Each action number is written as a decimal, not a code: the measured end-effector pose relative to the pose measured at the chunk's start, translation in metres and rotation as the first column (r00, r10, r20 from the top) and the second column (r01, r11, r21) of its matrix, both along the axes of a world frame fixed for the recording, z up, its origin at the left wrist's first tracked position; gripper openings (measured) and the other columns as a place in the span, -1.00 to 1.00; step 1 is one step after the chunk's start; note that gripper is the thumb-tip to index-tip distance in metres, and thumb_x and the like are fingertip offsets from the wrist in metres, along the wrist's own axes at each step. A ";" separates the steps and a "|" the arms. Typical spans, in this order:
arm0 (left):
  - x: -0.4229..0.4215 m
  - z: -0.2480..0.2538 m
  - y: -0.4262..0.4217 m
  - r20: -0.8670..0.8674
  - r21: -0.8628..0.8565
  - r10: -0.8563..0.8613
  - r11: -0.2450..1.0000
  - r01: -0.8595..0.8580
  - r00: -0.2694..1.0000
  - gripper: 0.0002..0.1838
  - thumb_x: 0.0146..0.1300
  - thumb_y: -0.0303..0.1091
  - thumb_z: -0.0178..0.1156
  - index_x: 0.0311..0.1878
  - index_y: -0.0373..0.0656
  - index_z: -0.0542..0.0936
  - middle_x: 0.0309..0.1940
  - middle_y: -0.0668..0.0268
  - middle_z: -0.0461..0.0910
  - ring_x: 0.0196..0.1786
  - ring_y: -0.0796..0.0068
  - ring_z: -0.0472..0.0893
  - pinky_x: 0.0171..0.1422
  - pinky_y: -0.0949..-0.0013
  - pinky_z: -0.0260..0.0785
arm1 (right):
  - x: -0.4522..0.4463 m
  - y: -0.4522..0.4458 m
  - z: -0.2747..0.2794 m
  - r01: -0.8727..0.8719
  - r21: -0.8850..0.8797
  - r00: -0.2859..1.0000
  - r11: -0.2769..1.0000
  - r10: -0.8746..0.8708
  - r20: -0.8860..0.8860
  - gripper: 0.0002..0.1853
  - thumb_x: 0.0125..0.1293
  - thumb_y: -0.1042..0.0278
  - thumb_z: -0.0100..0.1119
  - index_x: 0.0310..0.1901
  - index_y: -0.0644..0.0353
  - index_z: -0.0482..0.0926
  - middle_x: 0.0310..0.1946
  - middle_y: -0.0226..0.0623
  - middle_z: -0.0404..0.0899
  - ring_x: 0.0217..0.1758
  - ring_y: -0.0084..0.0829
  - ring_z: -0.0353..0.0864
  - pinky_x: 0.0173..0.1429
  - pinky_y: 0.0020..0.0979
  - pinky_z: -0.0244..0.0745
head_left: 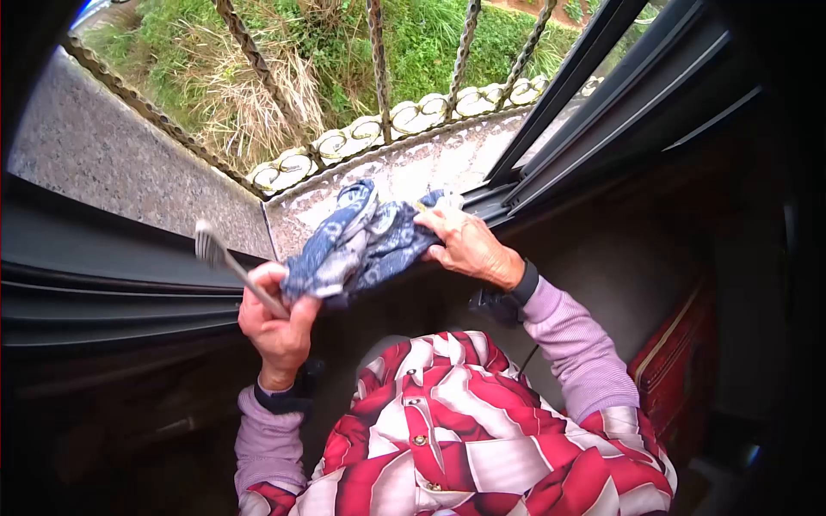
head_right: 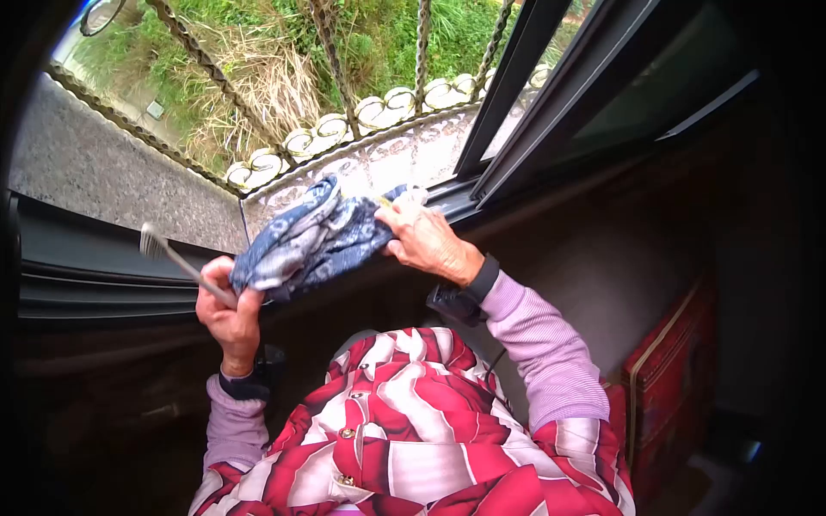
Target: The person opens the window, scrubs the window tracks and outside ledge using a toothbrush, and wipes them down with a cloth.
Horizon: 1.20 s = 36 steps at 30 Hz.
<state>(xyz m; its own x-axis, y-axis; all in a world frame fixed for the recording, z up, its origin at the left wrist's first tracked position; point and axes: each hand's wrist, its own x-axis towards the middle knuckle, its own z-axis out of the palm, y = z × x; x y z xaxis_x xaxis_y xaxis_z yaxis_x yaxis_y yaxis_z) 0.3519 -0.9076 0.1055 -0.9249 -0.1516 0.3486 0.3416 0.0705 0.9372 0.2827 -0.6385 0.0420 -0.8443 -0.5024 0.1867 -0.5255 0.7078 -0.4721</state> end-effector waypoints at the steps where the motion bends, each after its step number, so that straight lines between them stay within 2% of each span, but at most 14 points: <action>1: 0.004 0.004 -0.001 -0.016 0.001 -0.023 1.000 0.023 1.000 -0.70 0.04 -0.57 0.31 -0.15 -0.27 0.46 -0.45 0.52 0.44 -0.47 0.83 0.30 -0.39 0.70 0.12 | 0.002 -0.002 0.003 0.001 0.033 1.000 0.999 -0.002 0.028 -0.59 0.05 0.38 0.31 -0.02 0.13 0.52 -0.20 -0.10 0.50 -0.21 -0.06 0.57 -0.11 -0.20 0.51; 2: 0.009 0.006 -0.005 -0.042 -0.058 -0.029 0.998 0.026 0.999 -0.69 0.05 -0.56 0.31 -0.15 -0.25 0.44 -0.39 0.43 0.46 -0.39 0.75 0.36 -0.31 0.66 0.20 | 0.005 -0.005 0.002 -0.026 -0.053 1.000 0.998 0.027 0.007 -0.66 0.05 0.41 0.30 -0.08 0.13 0.54 -0.25 -0.15 0.51 -0.24 -0.09 0.58 -0.15 -0.21 0.51; 3: 0.007 0.003 -0.014 -0.236 -0.330 0.009 0.940 -0.089 0.972 -0.61 0.06 -0.52 0.34 -0.09 -0.24 0.38 -0.24 0.29 0.45 -0.26 0.64 0.42 -0.16 0.58 0.29 | 0.008 -0.010 0.002 -0.054 -0.138 0.998 0.989 0.051 -0.021 -0.72 0.05 0.43 0.28 -0.14 0.13 0.57 -0.30 -0.19 0.52 -0.27 -0.12 0.58 -0.20 -0.22 0.51; 5: 0.012 0.012 -0.007 -0.240 -0.125 0.019 0.991 -0.050 0.971 -0.55 0.06 -0.49 0.37 -0.06 -0.22 0.33 -0.12 0.21 0.40 -0.13 0.52 0.45 0.00 0.48 0.32 | 0.019 -0.023 0.006 -0.165 -0.319 0.984 0.933 0.136 -0.113 -0.77 0.04 0.45 0.29 -0.20 0.08 0.63 -0.32 -0.26 0.52 -0.37 -0.22 0.58 -0.26 -0.33 0.52; 8: 0.005 0.025 0.001 -0.323 -0.044 0.116 0.990 -0.137 0.939 -0.52 0.08 -0.45 0.41 -0.07 -0.18 0.29 -0.17 0.25 0.38 -0.12 0.53 0.43 0.06 0.45 0.29 | 0.029 -0.034 0.013 -0.227 -0.304 0.969 0.925 0.245 0.024 -0.77 0.05 0.44 0.30 -0.19 0.08 0.64 -0.29 -0.24 0.47 -0.33 -0.25 0.55 -0.25 -0.32 0.50; 11: -0.001 0.028 0.007 -0.338 0.052 0.211 0.977 -0.206 0.917 -0.56 0.09 -0.46 0.40 -0.10 -0.18 0.31 -0.21 0.31 0.39 -0.16 0.58 0.41 0.02 0.47 0.27 | 0.019 -0.021 0.008 -0.161 -0.258 0.986 0.953 0.169 0.008 -0.79 0.06 0.46 0.27 -0.21 0.07 0.64 -0.33 -0.23 0.46 -0.31 -0.23 0.53 -0.24 -0.29 0.49; 14: -0.005 0.020 0.013 -0.230 -0.014 0.216 0.974 -0.225 0.949 -0.62 0.10 -0.53 0.35 -0.12 -0.17 0.33 -0.23 0.37 0.39 -0.19 0.63 0.40 -0.04 0.50 0.27 | 0.002 0.010 0.086 0.212 -0.428 0.941 0.879 -0.302 -0.155 -0.83 0.09 0.64 0.14 -0.26 0.27 0.62 -0.40 -0.18 0.48 -0.35 -0.25 0.54 -0.27 -0.34 0.46; 17: -0.018 0.008 0.034 0.144 0.148 -0.015 0.989 -0.007 0.989 -0.64 0.10 -0.58 0.34 -0.14 -0.18 0.36 -0.32 0.47 0.41 -0.33 0.73 0.41 -0.26 0.63 0.28 | -0.001 0.015 0.093 0.316 -0.399 0.801 0.860 -0.468 -0.373 -0.72 0.09 0.68 0.07 -0.14 0.26 0.57 -0.33 -0.12 0.46 -0.32 -0.12 0.55 -0.20 -0.22 0.50; 19: -0.033 -0.021 0.039 0.289 0.012 0.022 1.000 -0.026 0.957 -0.69 0.10 -0.44 0.40 -0.25 -0.18 0.41 -0.50 0.53 0.40 -0.54 0.79 0.34 -0.48 0.62 0.21 | -0.015 0.023 0.042 0.382 -0.138 0.855 0.914 -0.406 -0.323 -0.67 0.16 0.66 0.04 -0.01 0.25 0.53 -0.29 -0.14 0.49 -0.23 -0.19 0.55 -0.14 -0.29 0.47; 21: -0.040 -0.039 0.040 0.209 -0.183 0.048 0.983 -0.009 0.977 -0.68 0.07 -0.39 0.43 -0.27 -0.17 0.42 -0.59 0.54 0.40 -0.58 0.81 0.30 -0.52 0.61 0.17 | -0.002 0.020 0.012 0.375 0.442 0.924 0.815 -0.286 -0.255 -0.59 0.22 0.42 0.10 0.14 0.19 0.41 -0.19 -0.19 0.50 -0.05 -0.22 0.47 -0.02 -0.25 0.36; 23: -0.040 -0.057 0.036 0.246 -0.180 0.046 0.984 -0.001 0.968 -0.65 0.03 -0.37 0.46 -0.26 -0.17 0.43 -0.65 0.57 0.37 -0.61 0.82 0.27 -0.53 0.62 0.12 | 0.001 0.016 -0.006 0.355 0.246 0.923 0.902 -0.297 -0.245 -0.58 0.23 0.35 0.12 0.15 0.17 0.42 -0.16 -0.24 0.51 -0.02 -0.24 0.45 0.01 -0.22 0.31; 29: -0.039 -0.070 0.033 0.186 -0.098 0.019 0.995 -0.001 0.982 -0.64 0.02 -0.40 0.45 -0.25 -0.16 0.41 -0.68 0.60 0.31 -0.65 0.84 0.22 -0.57 0.62 0.04 | -0.001 0.007 -0.011 0.468 0.387 0.880 0.794 -0.379 -0.285 -0.57 0.26 0.04 0.13 0.03 0.14 0.45 -0.21 -0.26 0.45 -0.05 -0.25 0.37 0.00 -0.16 0.21; 31: -0.042 -0.079 0.033 0.174 -0.133 0.021 0.991 0.002 0.985 -0.64 0.02 -0.41 0.44 -0.26 -0.15 0.40 -0.68 0.62 0.28 -0.64 0.83 0.20 -0.57 0.63 0.04 | -0.012 0.006 -0.034 0.511 0.361 0.832 0.780 -0.344 -0.434 -0.62 0.23 0.03 0.13 -0.09 0.16 0.47 -0.28 -0.16 0.47 -0.10 -0.18 0.38 -0.02 -0.10 0.20; 36: -0.042 -0.095 0.034 0.075 -0.176 0.089 0.982 -0.074 0.993 -0.62 0.02 -0.40 0.45 -0.26 -0.15 0.39 -0.67 0.62 0.27 -0.63 0.83 0.21 -0.57 0.62 0.04 | -0.025 0.007 -0.029 0.385 0.316 0.901 0.867 -0.280 -0.330 -0.65 0.26 0.07 0.10 -0.06 0.14 0.45 -0.29 -0.16 0.52 -0.14 -0.19 0.43 0.00 -0.10 0.18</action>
